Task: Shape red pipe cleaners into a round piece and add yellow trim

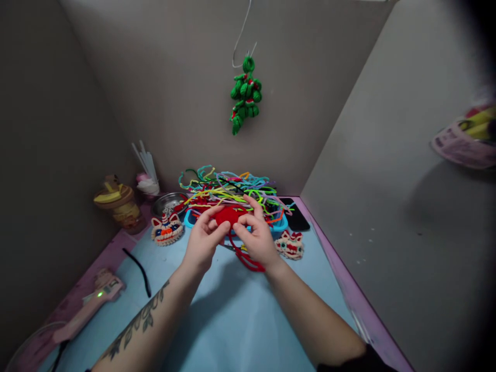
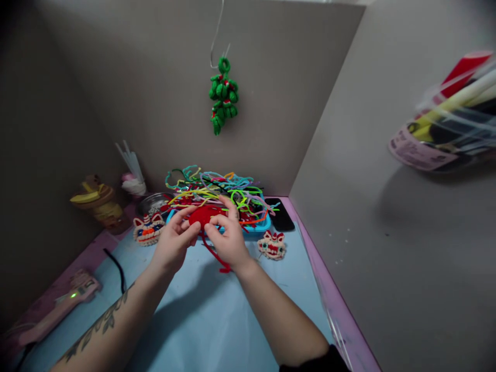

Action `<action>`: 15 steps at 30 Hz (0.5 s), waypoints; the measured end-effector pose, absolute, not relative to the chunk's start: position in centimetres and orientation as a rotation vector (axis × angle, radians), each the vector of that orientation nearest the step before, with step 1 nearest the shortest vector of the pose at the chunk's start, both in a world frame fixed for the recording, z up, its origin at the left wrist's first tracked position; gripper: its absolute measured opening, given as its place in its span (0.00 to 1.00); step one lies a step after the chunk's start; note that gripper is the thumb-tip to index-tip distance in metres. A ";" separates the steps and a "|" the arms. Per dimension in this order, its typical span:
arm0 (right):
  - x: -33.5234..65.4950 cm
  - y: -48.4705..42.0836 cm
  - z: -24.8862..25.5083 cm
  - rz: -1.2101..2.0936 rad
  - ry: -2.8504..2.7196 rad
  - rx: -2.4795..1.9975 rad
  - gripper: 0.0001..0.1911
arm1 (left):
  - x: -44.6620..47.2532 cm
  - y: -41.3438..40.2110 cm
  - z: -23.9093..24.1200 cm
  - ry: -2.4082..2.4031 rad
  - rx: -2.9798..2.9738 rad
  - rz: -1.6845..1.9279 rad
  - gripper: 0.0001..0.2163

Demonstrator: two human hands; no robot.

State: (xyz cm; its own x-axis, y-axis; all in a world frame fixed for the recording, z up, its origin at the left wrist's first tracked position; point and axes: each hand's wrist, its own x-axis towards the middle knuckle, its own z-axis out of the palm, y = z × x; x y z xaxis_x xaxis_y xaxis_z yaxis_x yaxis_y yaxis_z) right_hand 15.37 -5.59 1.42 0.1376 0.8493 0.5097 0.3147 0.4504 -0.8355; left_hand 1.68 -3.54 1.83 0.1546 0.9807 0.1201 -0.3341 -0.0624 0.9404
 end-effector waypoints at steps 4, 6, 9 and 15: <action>15.6 -5.5 1.4 0.551 -1.391 -1.058 0.11 | 1.7 -3.9 2.3 0.768 1.093 1.256 0.31; 15.9 -5.4 1.3 0.589 -1.397 -1.064 0.11 | 1.7 -4.0 2.5 0.789 1.109 1.275 0.32; 16.4 -5.0 1.2 0.629 -1.414 -1.065 0.11 | 1.6 -4.2 2.7 0.835 1.133 1.299 0.30; 16.5 -4.7 1.1 0.635 -1.434 -1.050 0.11 | 1.8 -4.1 2.7 0.834 1.083 1.334 0.32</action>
State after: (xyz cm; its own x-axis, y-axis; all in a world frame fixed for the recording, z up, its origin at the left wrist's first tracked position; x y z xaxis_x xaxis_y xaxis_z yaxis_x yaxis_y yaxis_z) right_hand 16.51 -4.73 1.07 0.0941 0.8740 0.4768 0.2345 0.4460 -0.8638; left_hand 1.80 -4.13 2.68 0.0962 0.9886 0.1162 -0.3288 -0.0786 0.9411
